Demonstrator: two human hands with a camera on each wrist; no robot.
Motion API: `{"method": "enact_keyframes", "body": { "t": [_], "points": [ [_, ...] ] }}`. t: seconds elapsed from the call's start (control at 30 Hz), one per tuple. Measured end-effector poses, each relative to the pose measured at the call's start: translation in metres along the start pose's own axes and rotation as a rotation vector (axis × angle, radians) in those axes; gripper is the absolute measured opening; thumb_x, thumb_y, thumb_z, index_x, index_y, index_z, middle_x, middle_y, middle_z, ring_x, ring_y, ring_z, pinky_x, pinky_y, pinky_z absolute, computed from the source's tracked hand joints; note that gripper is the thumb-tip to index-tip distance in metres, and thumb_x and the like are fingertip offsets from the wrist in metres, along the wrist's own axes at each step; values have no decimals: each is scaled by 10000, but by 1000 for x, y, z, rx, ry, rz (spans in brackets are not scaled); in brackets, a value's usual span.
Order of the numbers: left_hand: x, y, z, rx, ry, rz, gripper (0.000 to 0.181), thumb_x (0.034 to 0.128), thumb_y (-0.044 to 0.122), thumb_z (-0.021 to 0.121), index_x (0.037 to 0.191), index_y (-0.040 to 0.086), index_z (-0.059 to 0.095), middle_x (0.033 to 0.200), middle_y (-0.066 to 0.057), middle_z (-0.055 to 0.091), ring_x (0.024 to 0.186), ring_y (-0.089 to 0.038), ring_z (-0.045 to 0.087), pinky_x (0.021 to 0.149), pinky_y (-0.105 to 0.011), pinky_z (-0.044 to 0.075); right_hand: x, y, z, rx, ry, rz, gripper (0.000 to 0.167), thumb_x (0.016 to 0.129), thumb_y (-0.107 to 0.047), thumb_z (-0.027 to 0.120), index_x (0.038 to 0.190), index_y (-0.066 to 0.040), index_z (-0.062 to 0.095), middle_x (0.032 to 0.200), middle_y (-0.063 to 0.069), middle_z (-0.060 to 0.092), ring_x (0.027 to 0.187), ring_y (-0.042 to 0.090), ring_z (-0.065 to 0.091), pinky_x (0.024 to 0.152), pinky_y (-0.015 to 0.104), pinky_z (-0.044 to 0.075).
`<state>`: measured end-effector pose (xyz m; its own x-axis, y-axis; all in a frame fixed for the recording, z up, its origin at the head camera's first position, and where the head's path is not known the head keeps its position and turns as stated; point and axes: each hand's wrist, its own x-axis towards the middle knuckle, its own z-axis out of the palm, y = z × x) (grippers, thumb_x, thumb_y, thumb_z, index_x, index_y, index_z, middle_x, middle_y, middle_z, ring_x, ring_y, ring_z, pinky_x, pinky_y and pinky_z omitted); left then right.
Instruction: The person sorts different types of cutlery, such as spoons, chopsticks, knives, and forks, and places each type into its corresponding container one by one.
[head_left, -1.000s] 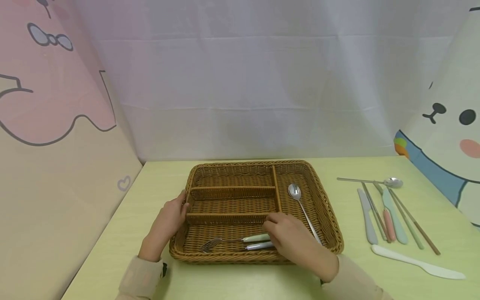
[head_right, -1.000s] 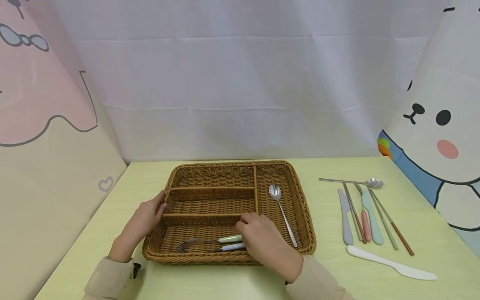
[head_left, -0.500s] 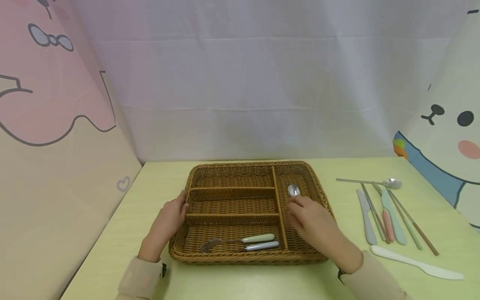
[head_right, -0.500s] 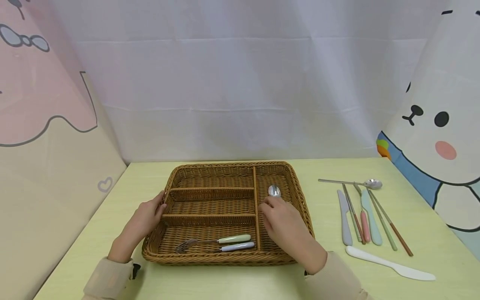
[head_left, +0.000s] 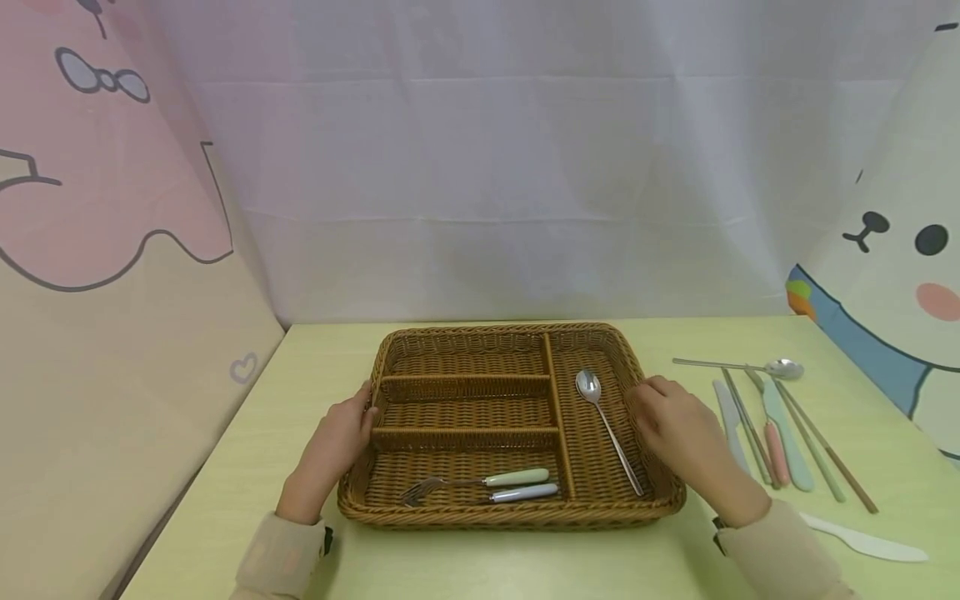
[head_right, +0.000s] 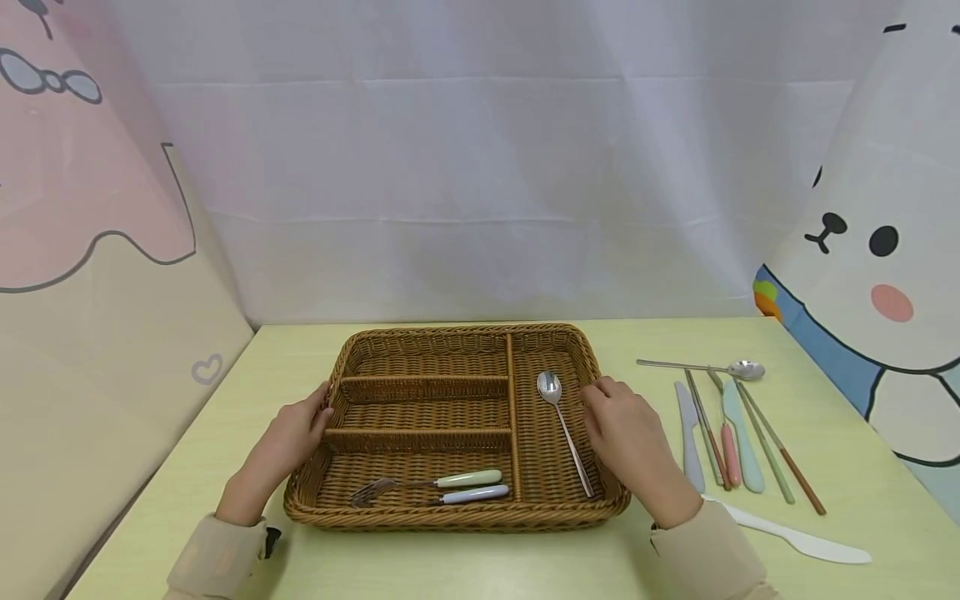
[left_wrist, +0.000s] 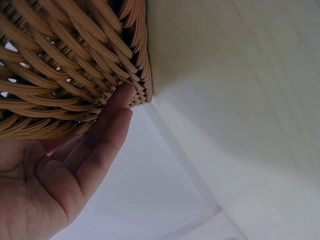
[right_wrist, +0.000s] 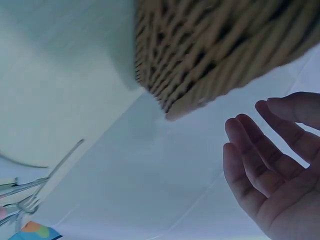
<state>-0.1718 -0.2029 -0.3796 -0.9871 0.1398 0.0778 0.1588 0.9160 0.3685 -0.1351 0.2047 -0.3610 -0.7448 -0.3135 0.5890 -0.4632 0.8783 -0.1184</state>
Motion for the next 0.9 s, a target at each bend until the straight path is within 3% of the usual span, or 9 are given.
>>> {"method": "enact_keyframes", "body": {
  "t": [0.17, 0.33, 0.63, 0.77, 0.9],
  "points": [
    [1, 1, -1, -9, -7, -7, 502, 957, 107, 462, 1380, -104, 297, 617, -62, 503, 445, -109, 395, 479, -257, 354, -7, 17, 0, -13, 3, 48, 208, 684, 57, 673, 879, -14, 663, 864, 125, 639, 715, 265, 604, 474, 301, 426],
    [0, 1, -1, -11, -5, -5, 505, 956, 107, 462, 1384, -102, 292, 621, -64, 511, 443, -109, 395, 476, -257, 353, -15, 35, 2, -24, -22, 85, 202, 703, 52, 655, 903, 33, 643, 880, 178, 629, 722, 312, 595, 521, 367, 460],
    [0, 1, -1, -17, -11, -8, 506, 960, 109, 455, 1391, -94, 283, 585, -46, 480, 433, -109, 375, 467, -258, 341, -30, 55, -1, -52, -208, 255, 234, 791, -30, 608, 1012, 47, 605, 944, 216, 590, 655, 237, 545, 411, 247, 334],
    [0, 2, -1, -12, -10, -5, 506, 960, 110, 455, 1390, -95, 284, 572, -37, 468, 428, -107, 367, 469, -255, 341, -38, 63, -2, -71, -287, 321, 262, 811, -71, 596, 1043, 50, 589, 1004, 248, 575, 665, 279, 572, 397, 310, 377],
    [0, 1, 0, -5, -7, 0, 503, 960, 109, 453, 1389, -95, 286, 568, -35, 457, 431, -105, 352, 471, -254, 337, -42, 71, 0, -75, -336, 353, 275, 799, -52, 593, 1025, 104, 575, 992, 286, 570, 788, 394, 583, 509, 458, 453]
  ]
}}
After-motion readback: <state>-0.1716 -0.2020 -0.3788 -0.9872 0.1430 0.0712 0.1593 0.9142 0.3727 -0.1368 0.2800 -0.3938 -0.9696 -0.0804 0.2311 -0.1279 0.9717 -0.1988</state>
